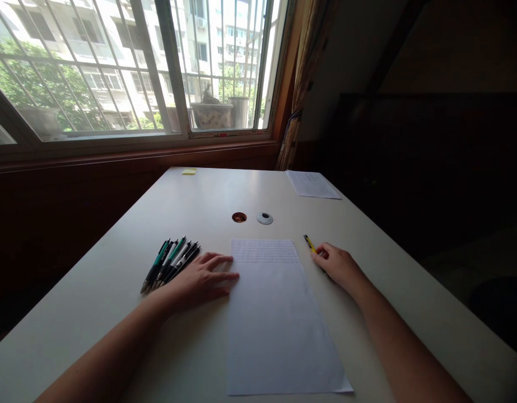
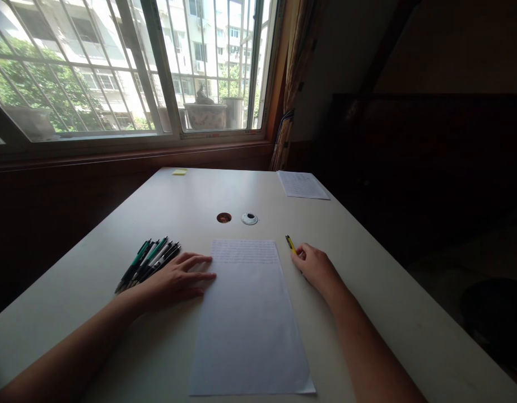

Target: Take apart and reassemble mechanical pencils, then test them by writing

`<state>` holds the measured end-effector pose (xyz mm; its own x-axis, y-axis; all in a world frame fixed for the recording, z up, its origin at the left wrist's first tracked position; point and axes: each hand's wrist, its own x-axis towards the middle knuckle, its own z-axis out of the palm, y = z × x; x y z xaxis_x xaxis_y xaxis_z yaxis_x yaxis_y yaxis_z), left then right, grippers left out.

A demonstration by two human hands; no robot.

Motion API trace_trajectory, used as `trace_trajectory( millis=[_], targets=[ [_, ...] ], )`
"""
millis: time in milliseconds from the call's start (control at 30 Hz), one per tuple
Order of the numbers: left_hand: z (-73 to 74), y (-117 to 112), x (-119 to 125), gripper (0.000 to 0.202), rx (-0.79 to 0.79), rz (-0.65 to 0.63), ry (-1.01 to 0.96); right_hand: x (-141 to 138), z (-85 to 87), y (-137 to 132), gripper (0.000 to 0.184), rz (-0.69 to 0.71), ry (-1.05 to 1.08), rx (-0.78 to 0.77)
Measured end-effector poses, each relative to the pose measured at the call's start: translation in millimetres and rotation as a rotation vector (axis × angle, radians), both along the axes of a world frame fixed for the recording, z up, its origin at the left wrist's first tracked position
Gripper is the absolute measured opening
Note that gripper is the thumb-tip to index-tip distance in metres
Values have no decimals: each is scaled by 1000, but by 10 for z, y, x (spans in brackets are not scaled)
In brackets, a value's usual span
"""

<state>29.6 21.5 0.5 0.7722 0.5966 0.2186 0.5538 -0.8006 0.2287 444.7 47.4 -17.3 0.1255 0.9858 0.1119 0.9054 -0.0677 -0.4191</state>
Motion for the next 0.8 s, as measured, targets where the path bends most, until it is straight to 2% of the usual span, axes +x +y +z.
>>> trace_trajectory(
  millis=[267, 500, 567, 700, 800],
  targets=[
    [-13, 3, -4, 44, 1, 8, 32, 51, -12, 15, 21, -62, -20, 21],
    [-35, 10, -4, 44, 9, 7, -2, 39, -14, 18, 20, -54, -47, 11],
    [-35, 11, -4, 43, 7, 7, -2, 43, -39, 28, 24, -52, -72, 20],
    [-37, 8, -5, 44, 7, 10, 0, 61, -123, 87, 45, -5, -145, 70],
    [-43, 4, -3, 43, 5, 14, -3, 72, -181, 155, 51, 49, -184, 87]
  ],
)
